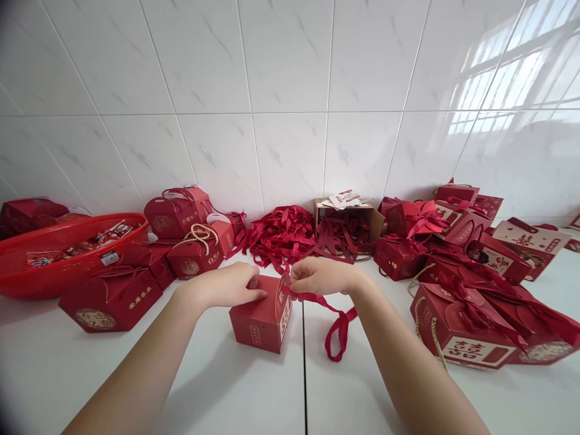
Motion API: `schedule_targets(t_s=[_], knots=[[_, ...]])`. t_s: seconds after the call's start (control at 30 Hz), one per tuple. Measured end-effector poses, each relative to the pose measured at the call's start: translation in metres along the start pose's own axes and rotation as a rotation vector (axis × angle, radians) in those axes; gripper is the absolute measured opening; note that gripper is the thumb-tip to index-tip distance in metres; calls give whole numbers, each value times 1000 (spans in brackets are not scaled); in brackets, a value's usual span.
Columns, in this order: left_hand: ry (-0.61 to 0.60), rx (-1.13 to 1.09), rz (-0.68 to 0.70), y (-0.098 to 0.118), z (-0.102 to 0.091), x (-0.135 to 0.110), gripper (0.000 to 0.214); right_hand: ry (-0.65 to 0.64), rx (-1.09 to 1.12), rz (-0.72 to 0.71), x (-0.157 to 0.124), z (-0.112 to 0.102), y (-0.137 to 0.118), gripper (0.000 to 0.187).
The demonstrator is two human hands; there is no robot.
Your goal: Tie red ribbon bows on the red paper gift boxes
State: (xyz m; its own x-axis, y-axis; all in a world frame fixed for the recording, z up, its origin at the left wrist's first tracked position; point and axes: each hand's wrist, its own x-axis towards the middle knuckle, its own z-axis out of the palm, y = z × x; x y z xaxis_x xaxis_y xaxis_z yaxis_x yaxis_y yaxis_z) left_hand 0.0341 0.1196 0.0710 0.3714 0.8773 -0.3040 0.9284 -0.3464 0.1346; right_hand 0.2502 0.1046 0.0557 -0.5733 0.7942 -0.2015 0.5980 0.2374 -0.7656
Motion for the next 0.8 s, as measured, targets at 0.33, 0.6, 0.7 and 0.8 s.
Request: schedule_targets(t_s=[0.33,0.6,0.7,0.8], knots=[[22,1,48,6,3,0,25,75,-68,50,-4,-3,-4,10],[100,30,91,12,6,-4,22,56,-80,-22,-6,-3,-5,10],[233,23,205,15,4,-11,16,58,-77,-45,-5,-3,-4,12],[244,-49,328,17,3,-16,23,70,-109,-42,-5,-3,-4,14]])
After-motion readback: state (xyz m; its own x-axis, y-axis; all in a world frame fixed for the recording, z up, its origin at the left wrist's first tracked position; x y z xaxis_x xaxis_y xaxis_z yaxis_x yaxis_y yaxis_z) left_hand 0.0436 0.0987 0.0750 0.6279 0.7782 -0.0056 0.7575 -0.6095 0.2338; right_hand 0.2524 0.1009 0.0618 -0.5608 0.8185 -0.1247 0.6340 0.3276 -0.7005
